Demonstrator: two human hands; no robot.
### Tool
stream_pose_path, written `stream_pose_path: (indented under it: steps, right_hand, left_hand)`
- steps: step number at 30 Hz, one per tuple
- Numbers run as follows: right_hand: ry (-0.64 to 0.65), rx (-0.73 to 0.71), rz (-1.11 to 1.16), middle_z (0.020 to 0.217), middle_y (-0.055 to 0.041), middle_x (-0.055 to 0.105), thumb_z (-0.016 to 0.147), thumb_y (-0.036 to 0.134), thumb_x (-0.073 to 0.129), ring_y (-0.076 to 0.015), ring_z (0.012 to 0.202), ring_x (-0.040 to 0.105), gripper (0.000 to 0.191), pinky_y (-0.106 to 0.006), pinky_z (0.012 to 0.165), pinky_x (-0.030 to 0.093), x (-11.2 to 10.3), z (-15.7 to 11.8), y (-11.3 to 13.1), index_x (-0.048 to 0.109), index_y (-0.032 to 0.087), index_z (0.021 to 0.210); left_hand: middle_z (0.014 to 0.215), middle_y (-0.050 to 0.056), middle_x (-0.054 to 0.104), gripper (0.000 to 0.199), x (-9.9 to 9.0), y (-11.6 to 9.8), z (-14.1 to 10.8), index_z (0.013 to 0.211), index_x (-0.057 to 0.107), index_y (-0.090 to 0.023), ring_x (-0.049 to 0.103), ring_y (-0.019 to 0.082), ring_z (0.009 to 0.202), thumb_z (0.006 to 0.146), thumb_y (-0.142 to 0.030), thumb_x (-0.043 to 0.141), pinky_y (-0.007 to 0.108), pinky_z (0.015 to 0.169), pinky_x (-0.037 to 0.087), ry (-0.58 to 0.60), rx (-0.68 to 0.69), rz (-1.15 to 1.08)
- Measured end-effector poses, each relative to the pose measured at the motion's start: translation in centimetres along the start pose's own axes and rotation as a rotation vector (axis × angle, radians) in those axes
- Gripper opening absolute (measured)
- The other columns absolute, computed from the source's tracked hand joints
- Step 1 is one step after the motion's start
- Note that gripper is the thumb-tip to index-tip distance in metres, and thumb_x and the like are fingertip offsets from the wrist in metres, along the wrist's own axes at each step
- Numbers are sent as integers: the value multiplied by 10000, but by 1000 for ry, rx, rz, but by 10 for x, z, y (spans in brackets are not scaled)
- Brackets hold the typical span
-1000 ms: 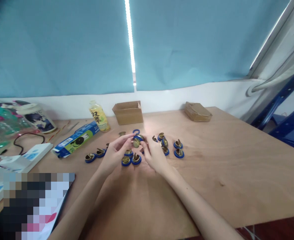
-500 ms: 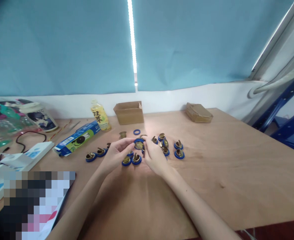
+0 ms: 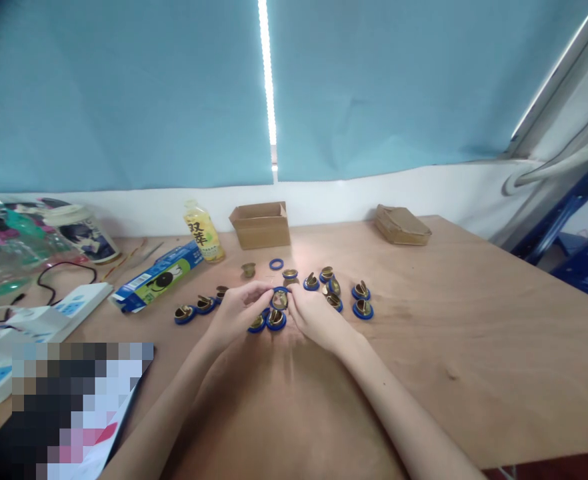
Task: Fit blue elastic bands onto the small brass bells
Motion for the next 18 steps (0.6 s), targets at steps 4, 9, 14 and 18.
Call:
stream_pose_path:
  steps: [4,9,14,18]
  right_hand:
    - [20,8,-71,756,-54,627,986,140,353,-154,634,586,194,-251,608,413,1,1,3,530,158,909]
    - [55,25,-102,733,-54,637,968,108,370,-150,615,580,190,-245,587,390,5,1,3,521,161,864]
    - [50,32,-91,754,-71,654,968,120,385,-162,646,596,179,-252,602,388,4,2,3,542,148,889]
    - [40,51,-107,735,-65,648,964,128,395,-159,618,577,178,-254,589,375,3,2,-2,542,153,867]
  left_hand:
    - [859,23,739,195,2,5,0,899,701,-188,675,175,790,891,-310,548,249,702,515,-10,-18,12]
    - [767,11,705,142,3,6,0,835,669,-180,643,153,703,863,-256,553,230,632,488,-16,-30,74]
    - [753,8,673,130,5,5,0,829,638,-183,624,151,702,869,-247,532,236,649,480,-16,-12,121]
    - [793,14,664,156,9,4,1,878,620,-182,614,151,730,908,-274,498,242,671,472,19,-6,101]
Point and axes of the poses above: each hand's wrist, its own z-axis towards the middle knuckle, its own x-axis out of the palm, y = z × x, the point moved 10 cm from there along z, towards the middle knuckle
